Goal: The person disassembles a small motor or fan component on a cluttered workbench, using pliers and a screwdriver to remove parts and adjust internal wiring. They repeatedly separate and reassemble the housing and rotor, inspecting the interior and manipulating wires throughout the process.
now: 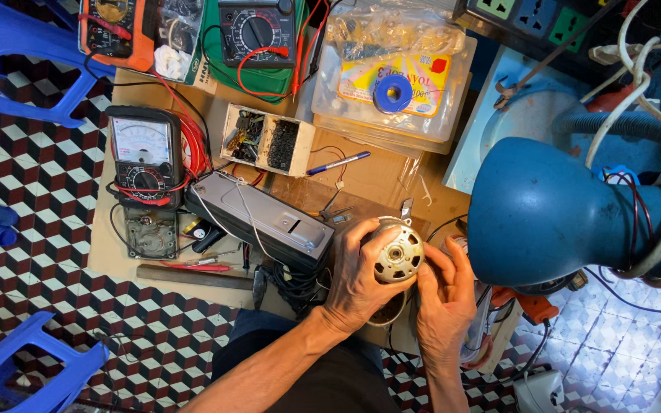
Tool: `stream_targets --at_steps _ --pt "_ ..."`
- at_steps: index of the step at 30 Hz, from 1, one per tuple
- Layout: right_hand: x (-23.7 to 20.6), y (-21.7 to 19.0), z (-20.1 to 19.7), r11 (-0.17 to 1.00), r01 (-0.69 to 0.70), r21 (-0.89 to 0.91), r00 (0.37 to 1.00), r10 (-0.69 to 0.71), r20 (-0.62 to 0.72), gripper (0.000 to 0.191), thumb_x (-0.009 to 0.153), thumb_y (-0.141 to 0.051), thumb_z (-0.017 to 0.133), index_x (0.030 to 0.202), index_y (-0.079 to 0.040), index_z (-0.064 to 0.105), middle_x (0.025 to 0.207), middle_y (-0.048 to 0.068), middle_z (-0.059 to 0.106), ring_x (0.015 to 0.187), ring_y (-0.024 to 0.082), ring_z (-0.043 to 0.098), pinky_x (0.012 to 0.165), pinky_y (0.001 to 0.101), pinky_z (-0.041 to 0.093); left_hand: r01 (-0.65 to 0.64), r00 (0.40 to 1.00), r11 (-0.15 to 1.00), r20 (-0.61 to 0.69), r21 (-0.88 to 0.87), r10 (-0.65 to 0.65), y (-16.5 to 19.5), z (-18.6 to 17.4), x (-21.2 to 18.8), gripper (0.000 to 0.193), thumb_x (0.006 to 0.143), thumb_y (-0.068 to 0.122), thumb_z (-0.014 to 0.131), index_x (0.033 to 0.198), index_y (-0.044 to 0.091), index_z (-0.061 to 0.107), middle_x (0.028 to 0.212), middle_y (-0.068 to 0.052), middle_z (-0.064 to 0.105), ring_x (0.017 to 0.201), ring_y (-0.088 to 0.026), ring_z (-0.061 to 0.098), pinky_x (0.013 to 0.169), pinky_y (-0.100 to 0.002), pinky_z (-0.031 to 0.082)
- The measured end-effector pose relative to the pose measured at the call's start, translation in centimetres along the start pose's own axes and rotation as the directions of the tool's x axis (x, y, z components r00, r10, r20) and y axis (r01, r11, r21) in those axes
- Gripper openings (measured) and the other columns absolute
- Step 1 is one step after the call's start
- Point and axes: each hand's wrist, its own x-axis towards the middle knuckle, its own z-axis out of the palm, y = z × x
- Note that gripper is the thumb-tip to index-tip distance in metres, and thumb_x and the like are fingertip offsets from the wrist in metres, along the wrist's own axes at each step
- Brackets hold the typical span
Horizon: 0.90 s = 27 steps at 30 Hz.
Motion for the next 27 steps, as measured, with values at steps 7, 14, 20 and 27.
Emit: stream_targets --at_steps 7,14,20,27 --pt "-1.1 0.2 -0.2 1.0 0.011 -0.026 1.0 -0.011 -0.003 0.056 0.098 0.001 0.06 0.15 0.002 0.04 0.125 0.016 0.067 0.113 0.017 0.066 0.099 0.029 0.055 -0.011 1.0 0.999 0.0 -0.044 0.011 -0.8 0.2 -1.1 0.092 0.073 0.02 0.099 0.145 0.013 0.041 0.143 -0.014 0.041 0.137 -0.035 0.046 0.117 -0.047 0.045" --pt "-1.6 0.6 -0.4 0.997 0.0 -0.075 0.999 -0.003 -0.035 0.051 0.1 0.001 0.056 0.149 0.001 0.042 0.124 0.015 0.071 0.108 0.014 0.066 0.092 0.0255 0.053 0.02 0.998 0.997 0.057 -0.078 -0.015 -1.5 0.2 -1.6 0.098 0.071 0.022 0.1 0.146 0.014 0.038 0.143 -0.016 0.039 0.139 -0.037 0.045 0.118 -0.048 0.045" --pt "-1.6 0.6 -0.9 0.994 -0.003 -0.105 0.998 -0.004 -0.061 0.049 0.101 0.003 0.054 0.149 0.002 0.044 0.123 0.015 0.071 0.11 0.013 0.067 0.095 0.026 0.054 -0.086 0.993 0.989 0.075 -0.12 0.096 -1.6 0.4 -1.5 0.092 0.078 0.018 0.097 0.147 0.018 0.037 0.145 -0.013 0.038 0.146 -0.032 0.043 0.132 -0.058 0.032" --pt "-1.4 0.4 -1.1 0.987 -0.073 -0.145 0.994 0.059 -0.097 0.05 0.098 0.003 0.053 0.148 0.0 0.045 0.12 0.014 0.073 0.103 0.013 0.069 0.088 0.0266 0.057 -0.082 0.988 0.992 0.121 -0.095 0.094 -1.5 1.0 -1.5 0.09 0.075 0.02 0.097 0.145 0.018 0.04 0.143 -0.011 0.038 0.145 -0.032 0.042 0.132 -0.059 0.029"
